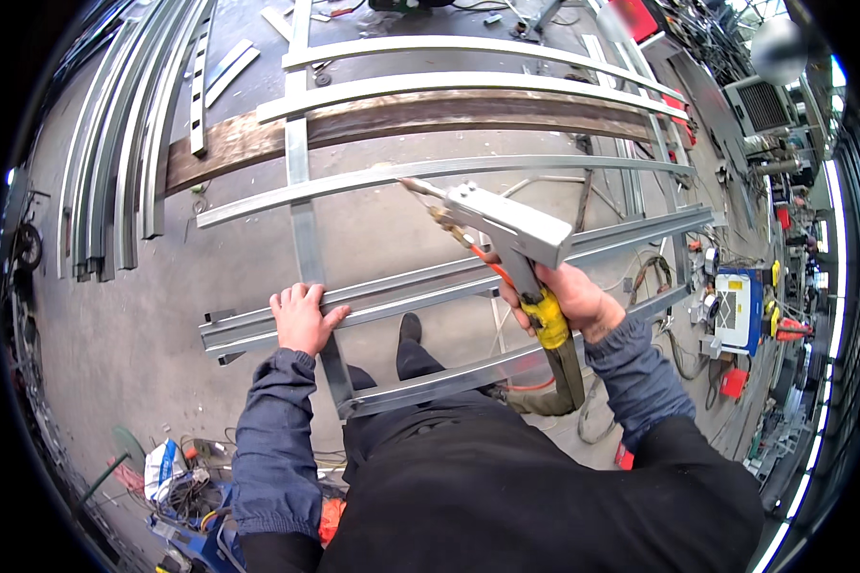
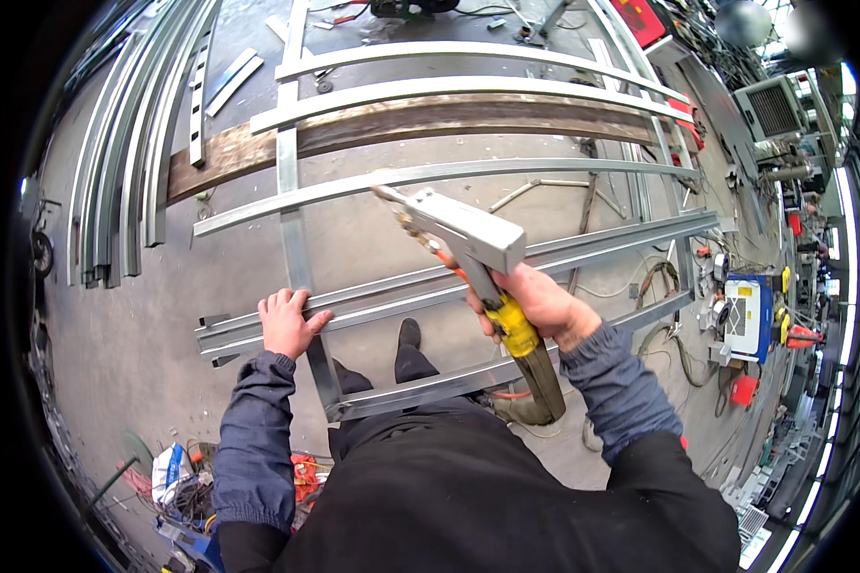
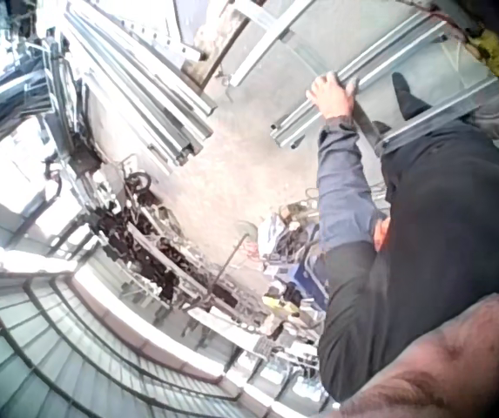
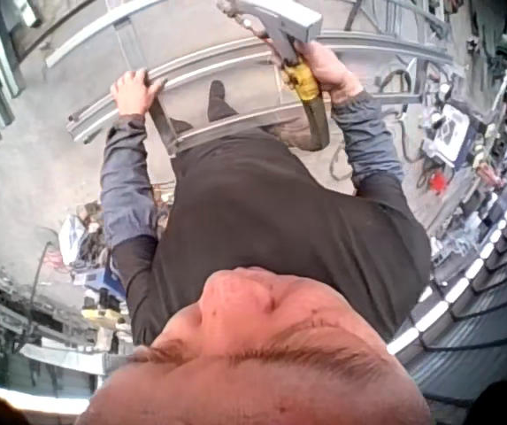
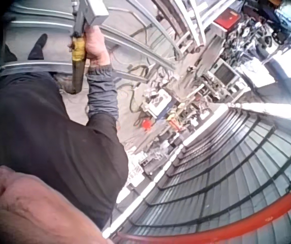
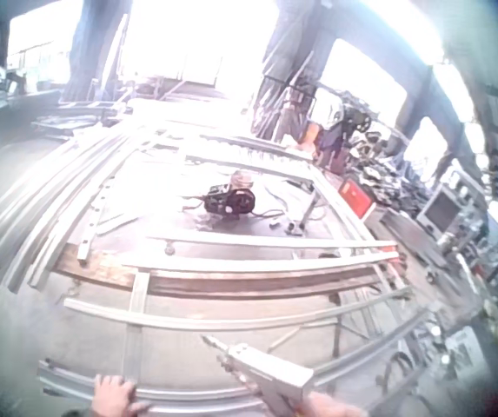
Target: The person welds metal frame components using a handheld welding torch. They position and tack weld several aluminum bars to form a rectangular frame, then lift and reposition the frame to continue welding additional joints.
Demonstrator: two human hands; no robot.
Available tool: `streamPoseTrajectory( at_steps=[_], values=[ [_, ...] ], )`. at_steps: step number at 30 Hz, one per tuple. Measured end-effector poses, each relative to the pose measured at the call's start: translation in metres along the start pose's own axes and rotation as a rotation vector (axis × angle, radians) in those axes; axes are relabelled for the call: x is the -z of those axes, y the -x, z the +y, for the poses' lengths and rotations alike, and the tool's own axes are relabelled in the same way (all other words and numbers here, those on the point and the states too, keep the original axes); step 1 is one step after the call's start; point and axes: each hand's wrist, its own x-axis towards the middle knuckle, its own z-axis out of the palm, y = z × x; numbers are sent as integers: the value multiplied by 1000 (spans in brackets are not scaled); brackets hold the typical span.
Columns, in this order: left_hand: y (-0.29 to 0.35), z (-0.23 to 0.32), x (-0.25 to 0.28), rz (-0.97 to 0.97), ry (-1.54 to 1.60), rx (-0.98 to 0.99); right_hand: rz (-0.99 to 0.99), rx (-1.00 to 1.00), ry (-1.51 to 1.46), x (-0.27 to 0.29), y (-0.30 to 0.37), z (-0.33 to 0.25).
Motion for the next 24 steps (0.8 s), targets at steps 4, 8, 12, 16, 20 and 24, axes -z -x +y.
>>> streamPoseTrajectory(
  at_steps=[4,8,12,16,20,24],
  values=[
    [-39,39,-3,-255,69,-39,144,11,-81,35,75,46],
    [-55,46,-4,-496,172,40,256,3,-193,42,135,88],
    [-49,55,7,-469,144,12,360,8,-284,29,172,132],
    [-51,48,1,-492,186,18,382,18,-376,2,196,175],
    [-50,47,-6,-487,172,34,472,13,-316,-33,226,184],
    [-33,53,-24,-233,84,-87,509,-11,-66,-45,257,181]
  ],
)
